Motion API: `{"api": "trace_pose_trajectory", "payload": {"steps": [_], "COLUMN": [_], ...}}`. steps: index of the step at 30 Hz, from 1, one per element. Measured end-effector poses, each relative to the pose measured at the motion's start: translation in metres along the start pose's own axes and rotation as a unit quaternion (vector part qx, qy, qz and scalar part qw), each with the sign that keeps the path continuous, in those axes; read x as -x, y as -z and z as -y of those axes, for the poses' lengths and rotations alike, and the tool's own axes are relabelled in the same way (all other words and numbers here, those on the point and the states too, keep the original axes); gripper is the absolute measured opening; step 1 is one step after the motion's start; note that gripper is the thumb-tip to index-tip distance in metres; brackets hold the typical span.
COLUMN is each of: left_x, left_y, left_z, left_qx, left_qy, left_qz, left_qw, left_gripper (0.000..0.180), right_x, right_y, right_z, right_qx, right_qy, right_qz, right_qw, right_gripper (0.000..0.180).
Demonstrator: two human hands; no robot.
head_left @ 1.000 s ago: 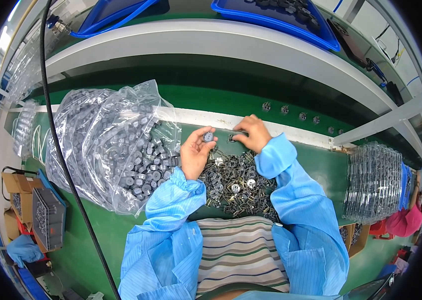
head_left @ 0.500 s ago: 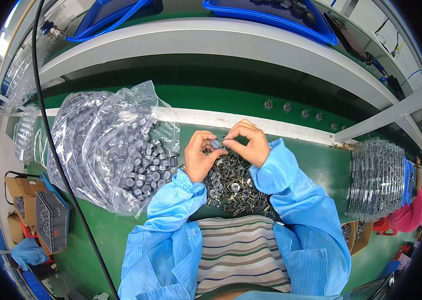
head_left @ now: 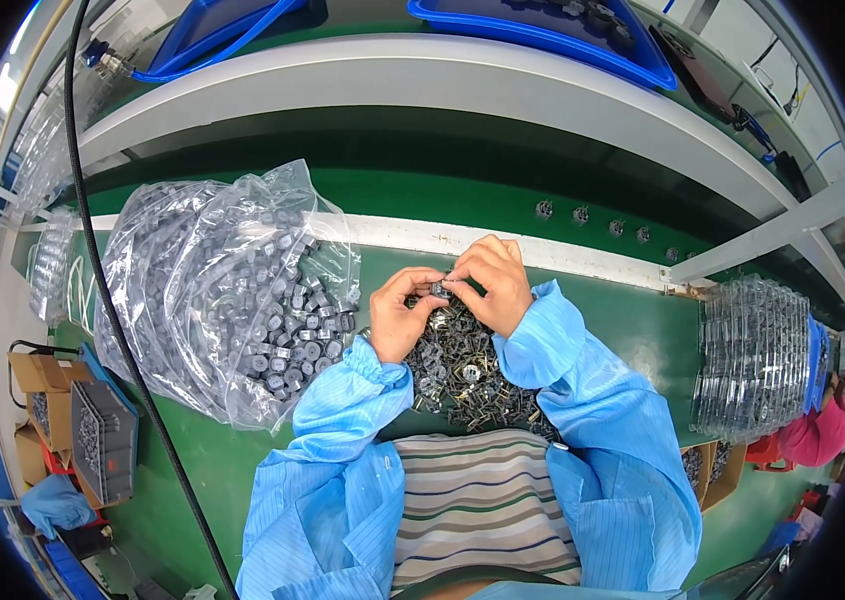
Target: The person assembles small plastic housings, metal washers, and small pins by hand at a factory workstation, placing the finished assemblies into assembly trays.
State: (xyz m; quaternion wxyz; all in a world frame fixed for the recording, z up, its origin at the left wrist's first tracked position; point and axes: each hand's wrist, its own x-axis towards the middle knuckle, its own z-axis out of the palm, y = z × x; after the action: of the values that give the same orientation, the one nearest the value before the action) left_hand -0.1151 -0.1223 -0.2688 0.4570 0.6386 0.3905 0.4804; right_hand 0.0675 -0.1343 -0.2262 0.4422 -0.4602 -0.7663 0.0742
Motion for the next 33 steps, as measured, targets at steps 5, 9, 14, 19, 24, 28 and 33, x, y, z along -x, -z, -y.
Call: {"api": "trace_pose_trajectory", "payload": {"steps": [5,9,14,19,24,28,33], "left_x": [0.000,0.001,-0.005,-0.018,-0.017,-0.012,-0.010], "left_y": [-0.002,-0.001,0.004,0.041,0.077,0.087,0.094], "left_z": [0.004,-0.004,-0.019,-0.009,0.013,0.022,0.023], "left_qx": [0.051,0.011,-0.165,-0.337,-0.628,-0.678,-0.643], "left_qy": [0.040,0.002,-0.165,-0.121,0.058,0.110,0.051], "left_qz": [-0.004,-0.001,0.014,-0.109,-0.219,-0.162,-0.155], "left_qw": [0.998,1.000,0.972,0.927,0.745,0.709,0.749], "left_gripper": [0.032,0.030,0.035,0.032,0.031,0.027,0.025], "right_x": [0.001,0.007,0.014,-0.004,-0.004,-0.002,-0.007], "right_y": [0.002,-0.003,-0.011,0.018,0.029,0.029,0.000], "right_z": [0.003,-0.003,-0.015,-0.084,-0.141,-0.138,-0.091], "right_qx": [0.025,-0.048,-0.390,-0.045,0.255,0.328,0.064], "right_qy": [0.039,-0.032,-0.352,-0.175,-0.119,-0.097,-0.070], "right_qz": [0.009,0.034,0.145,-0.032,-0.042,-0.074,0.035], "right_qw": [0.999,0.998,0.838,0.983,0.959,0.937,0.995], "right_gripper": [0.019,0.022,0.025,0.014,0.012,0.011,0.017]}}
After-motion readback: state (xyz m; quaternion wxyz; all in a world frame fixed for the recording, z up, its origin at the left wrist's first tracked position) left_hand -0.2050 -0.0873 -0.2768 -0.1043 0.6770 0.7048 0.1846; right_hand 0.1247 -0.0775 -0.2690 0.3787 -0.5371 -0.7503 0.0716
